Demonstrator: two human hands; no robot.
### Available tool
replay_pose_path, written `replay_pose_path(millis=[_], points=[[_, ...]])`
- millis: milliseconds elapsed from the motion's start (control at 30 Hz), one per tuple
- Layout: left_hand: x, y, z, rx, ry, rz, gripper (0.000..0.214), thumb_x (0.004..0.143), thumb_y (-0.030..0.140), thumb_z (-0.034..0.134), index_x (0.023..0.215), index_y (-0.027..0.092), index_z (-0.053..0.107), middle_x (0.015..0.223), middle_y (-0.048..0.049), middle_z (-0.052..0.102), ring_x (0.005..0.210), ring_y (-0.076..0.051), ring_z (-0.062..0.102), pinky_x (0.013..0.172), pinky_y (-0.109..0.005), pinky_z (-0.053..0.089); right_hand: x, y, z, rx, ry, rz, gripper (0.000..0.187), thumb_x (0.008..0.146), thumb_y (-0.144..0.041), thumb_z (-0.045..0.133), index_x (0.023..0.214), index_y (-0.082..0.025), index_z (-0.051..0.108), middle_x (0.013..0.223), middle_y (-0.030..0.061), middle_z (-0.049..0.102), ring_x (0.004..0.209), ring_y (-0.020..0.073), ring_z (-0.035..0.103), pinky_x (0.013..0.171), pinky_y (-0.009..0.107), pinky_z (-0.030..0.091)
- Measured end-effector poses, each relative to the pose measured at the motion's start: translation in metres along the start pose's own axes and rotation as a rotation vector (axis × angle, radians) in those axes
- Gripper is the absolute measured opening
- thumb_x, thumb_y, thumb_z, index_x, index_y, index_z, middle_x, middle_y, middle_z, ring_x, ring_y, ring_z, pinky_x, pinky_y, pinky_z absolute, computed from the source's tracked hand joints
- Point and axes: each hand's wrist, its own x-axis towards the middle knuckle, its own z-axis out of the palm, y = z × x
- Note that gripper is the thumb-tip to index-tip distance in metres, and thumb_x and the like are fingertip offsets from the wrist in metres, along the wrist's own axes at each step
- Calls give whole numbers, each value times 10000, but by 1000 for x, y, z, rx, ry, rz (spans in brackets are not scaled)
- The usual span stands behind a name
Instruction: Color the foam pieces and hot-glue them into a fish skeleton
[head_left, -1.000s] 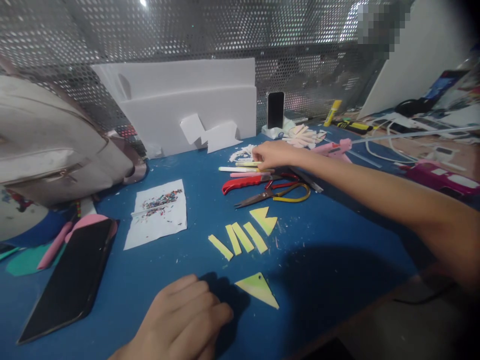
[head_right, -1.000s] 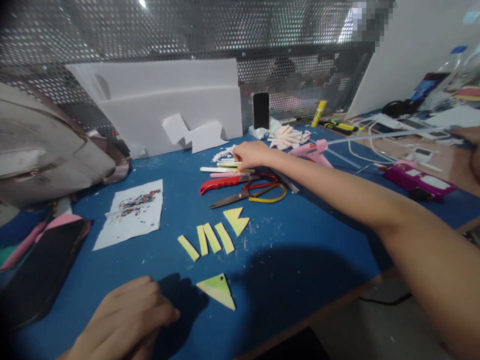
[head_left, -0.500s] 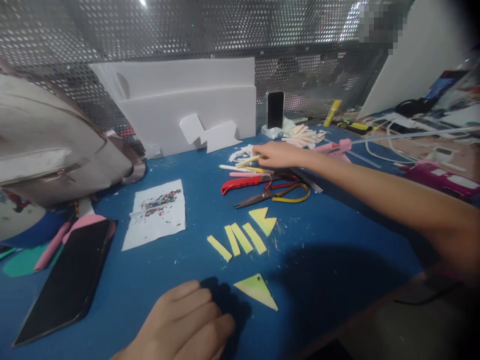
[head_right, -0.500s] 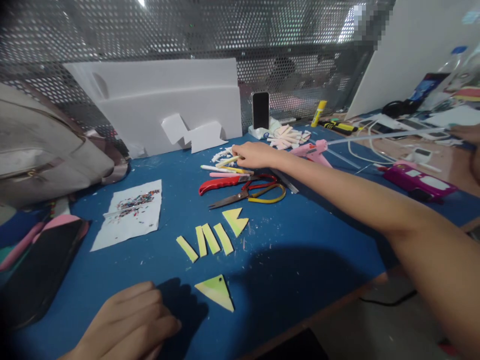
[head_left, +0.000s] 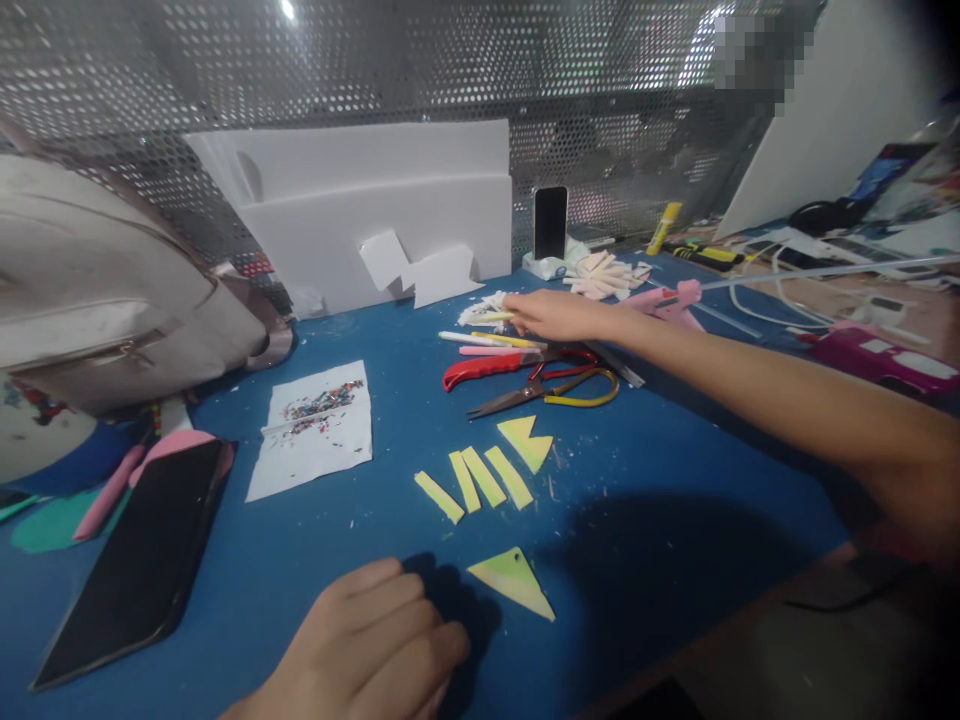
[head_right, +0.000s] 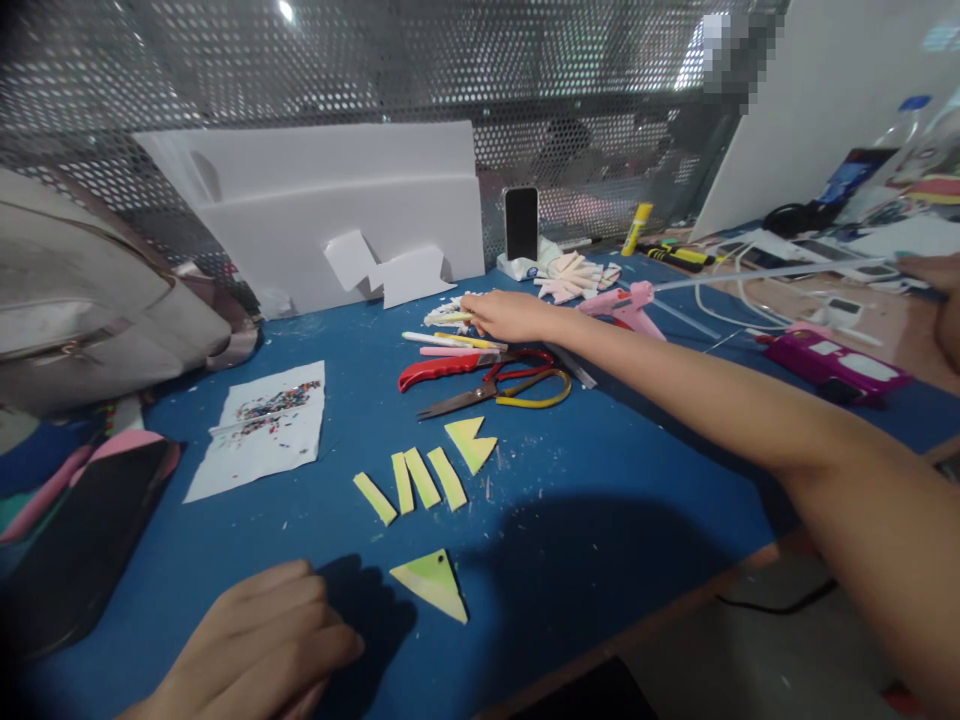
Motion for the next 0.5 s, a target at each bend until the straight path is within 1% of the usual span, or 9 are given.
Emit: replay_pose_path(millis=[133, 233, 300, 400, 500], points=[[0, 0, -1, 2, 18, 2, 253, 1025, 171, 327, 915, 183, 555, 594, 29, 604, 532, -105, 599, 543, -268, 469, 0, 0, 1, 0, 19, -1, 351, 958, -369, 579, 1241, -161, 568, 1212, 93, 604, 1027, 210, 623, 868, 422, 549], [-1, 1, -1, 13, -42, -23, 255, 1018, 159, 318, 926, 186, 555, 628, 17, 631, 572, -118, 625, 563, -276, 485, 0, 1, 3, 0, 34, 13, 349, 958, -369, 579, 1238, -161, 569, 1212, 93, 604, 1026, 209, 623, 868, 421, 549], [-3, 0, -1, 8, -58, -32, 251, 1004, 142, 320, 931, 186, 556, 640, 11, 639, 583, -125, 634, 559, -281, 485, 0, 3, 5, 5, 48, 22, 351, 958, -370, 579, 1240, -161, 568, 1209, 93, 605, 1021, 208, 625, 864, 419, 551], [-7, -1, -2, -6, -32, -24, 242, 997, 154, 320, 940, 189, 552, 635, 11, 637, 566, -128, 628, 558, -286, 488, -2, 5, 9, 13, 71, 23, 357, 958, -371, 579, 1246, -160, 564, 1205, 92, 606, 1012, 206, 628, 855, 415, 555], [-15, 0, -7, -41, -95, -40, 206, 1011, 171, 342, 1016, 193, 547, 736, 1, 689, 624, -111, 644, 598, -256, 510, -4, 7, 11, 3, 101, 6, 353, 958, -369, 579, 1242, -159, 565, 1198, 91, 609, 1005, 203, 630, 849, 410, 556]])
